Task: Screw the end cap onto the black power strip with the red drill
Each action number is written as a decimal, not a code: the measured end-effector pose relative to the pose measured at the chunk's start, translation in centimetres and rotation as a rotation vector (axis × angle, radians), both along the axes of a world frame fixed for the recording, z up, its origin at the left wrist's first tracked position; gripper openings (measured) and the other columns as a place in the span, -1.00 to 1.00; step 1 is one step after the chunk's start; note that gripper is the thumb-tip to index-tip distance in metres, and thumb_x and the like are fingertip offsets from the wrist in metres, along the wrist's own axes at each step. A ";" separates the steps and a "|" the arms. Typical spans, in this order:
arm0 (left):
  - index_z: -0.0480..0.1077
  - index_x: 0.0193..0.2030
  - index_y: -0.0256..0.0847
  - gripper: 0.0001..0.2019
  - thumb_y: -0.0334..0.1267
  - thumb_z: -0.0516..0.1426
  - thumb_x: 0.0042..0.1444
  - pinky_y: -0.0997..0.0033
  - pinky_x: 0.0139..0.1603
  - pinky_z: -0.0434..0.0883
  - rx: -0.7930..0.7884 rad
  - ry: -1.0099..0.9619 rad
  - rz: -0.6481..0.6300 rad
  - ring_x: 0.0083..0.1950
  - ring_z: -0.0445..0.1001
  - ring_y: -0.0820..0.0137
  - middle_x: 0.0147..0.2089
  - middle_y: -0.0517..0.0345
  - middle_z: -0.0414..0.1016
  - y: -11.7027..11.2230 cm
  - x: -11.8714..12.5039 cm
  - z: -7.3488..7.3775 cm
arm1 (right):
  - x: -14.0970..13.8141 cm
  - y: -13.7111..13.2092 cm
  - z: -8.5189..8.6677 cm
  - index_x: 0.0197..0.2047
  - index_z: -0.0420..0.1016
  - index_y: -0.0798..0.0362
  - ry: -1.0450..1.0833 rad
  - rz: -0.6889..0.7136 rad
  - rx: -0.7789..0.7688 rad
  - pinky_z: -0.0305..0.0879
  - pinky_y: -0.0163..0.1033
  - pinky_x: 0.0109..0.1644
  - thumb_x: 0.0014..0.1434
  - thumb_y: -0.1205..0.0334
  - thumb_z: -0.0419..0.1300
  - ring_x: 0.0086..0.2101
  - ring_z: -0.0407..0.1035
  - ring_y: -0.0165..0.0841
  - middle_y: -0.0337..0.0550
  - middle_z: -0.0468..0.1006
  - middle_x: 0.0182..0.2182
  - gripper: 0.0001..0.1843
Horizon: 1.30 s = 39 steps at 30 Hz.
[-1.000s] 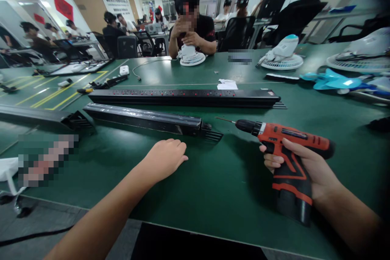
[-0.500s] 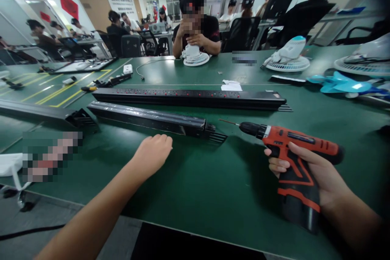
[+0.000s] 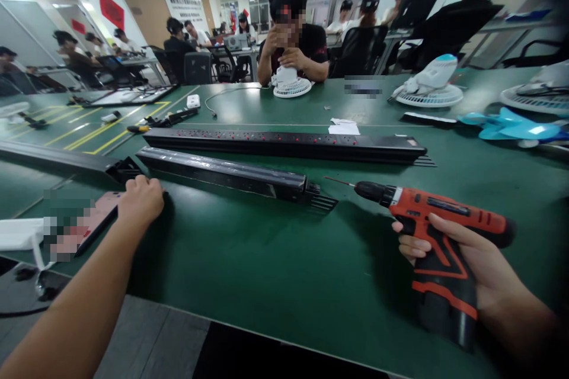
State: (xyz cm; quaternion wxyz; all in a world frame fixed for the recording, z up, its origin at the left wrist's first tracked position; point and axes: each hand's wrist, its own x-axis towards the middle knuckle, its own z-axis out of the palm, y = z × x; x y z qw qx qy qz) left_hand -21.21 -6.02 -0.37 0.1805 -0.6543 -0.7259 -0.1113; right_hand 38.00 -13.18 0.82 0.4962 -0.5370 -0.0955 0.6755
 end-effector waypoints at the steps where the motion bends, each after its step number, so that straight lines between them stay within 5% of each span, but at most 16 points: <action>1: 0.43 -0.37 -0.16 -0.56 0.06 -0.02 0.42 0.00 -0.05 0.43 0.051 -0.044 -0.035 0.00 0.53 0.01 -0.29 -0.09 0.46 0.2 -0.7 -0.2 | 0.0 0.0 0.0 -0.15 0.54 0.10 -0.001 -0.001 -0.005 0.38 -0.34 -0.66 -0.26 0.27 0.51 -0.58 0.17 -0.39 -0.25 0.31 -0.58 -0.47; 5: 0.44 -0.37 -0.22 -0.40 0.19 -0.12 0.45 0.12 -0.10 0.34 0.138 -0.036 -0.077 -0.04 0.51 0.16 -0.34 0.09 0.37 0.9 -1.9 -0.5 | 0.1 0.0 -0.2 -0.13 0.54 0.09 0.014 0.013 0.019 0.40 -0.33 -0.63 -0.23 0.26 0.51 -0.57 0.18 -0.38 -0.26 0.31 -0.59 -0.48; 8: 0.46 -0.29 -0.23 -0.43 0.16 -0.11 0.49 0.18 -0.10 0.33 0.192 -0.046 -0.076 -0.01 0.50 0.17 -0.29 0.10 0.40 1.1 0.0 0.2 | 0.5 0.1 -0.6 -0.11 0.54 0.09 0.027 0.028 0.027 0.40 -0.32 -0.62 -0.21 0.25 0.52 -0.57 0.17 -0.38 -0.28 0.29 -0.59 -0.47; 12: 0.44 -0.29 -0.16 -0.64 -0.09 -0.01 0.50 0.16 -0.10 0.40 0.110 -0.022 -0.212 -0.07 0.50 0.14 -0.21 -0.04 0.48 1.4 7.1 1.9 | 0.7 0.1 -0.9 -0.09 0.52 0.08 0.030 0.037 0.035 0.40 -0.32 -0.62 -0.18 0.24 0.52 -0.57 0.17 -0.39 -0.29 0.29 -0.58 -0.46; 17: 0.53 -0.14 -0.18 -0.75 -0.18 0.07 0.50 0.14 0.09 0.44 0.073 -0.039 -0.667 -0.02 0.50 0.16 -0.11 -0.06 0.60 1.1 18.9 3.2 | 0.5 0.0 -0.5 -0.09 0.51 0.05 0.062 -0.020 0.015 0.38 -0.32 -0.64 -0.19 0.26 0.48 -0.59 0.15 -0.38 -0.30 0.26 -0.59 -0.46; 23: 0.51 0.25 -0.14 -0.70 -0.12 0.21 0.48 0.10 0.22 0.32 -0.058 0.088 -1.048 0.26 0.46 0.08 0.24 -0.09 0.58 1.5 27.9 2.1 | 0.7 -0.1 -0.7 -0.08 0.51 0.04 0.130 -0.112 0.040 0.44 -0.34 -0.59 -0.14 0.26 0.44 -0.59 0.18 -0.39 -0.31 0.24 -0.60 -0.51; 30: 0.58 0.10 -0.08 -0.68 -0.51 0.06 0.49 0.08 0.27 0.22 -0.079 0.115 -1.102 0.31 0.44 0.17 0.24 0.07 0.65 4.9 28.6 0.1 | 1.4 0.0 -1.4 -0.03 0.50 -0.01 0.177 -0.105 0.033 0.46 -0.32 -0.60 -0.12 0.26 0.47 -0.58 0.21 -0.36 -0.33 0.24 -0.57 -0.47; 39: 0.60 -0.04 -0.18 -0.79 -0.29 0.11 0.55 -0.03 0.40 0.20 0.064 0.134 -1.079 0.46 0.39 0.07 0.07 -0.05 0.70 5.0 28.7 -0.1 | 0.8 0.2 -0.5 -0.06 0.52 0.02 0.131 -0.141 -0.017 0.43 -0.35 -0.66 -0.19 0.30 0.47 -0.59 0.16 -0.38 -0.28 0.24 -0.55 -0.45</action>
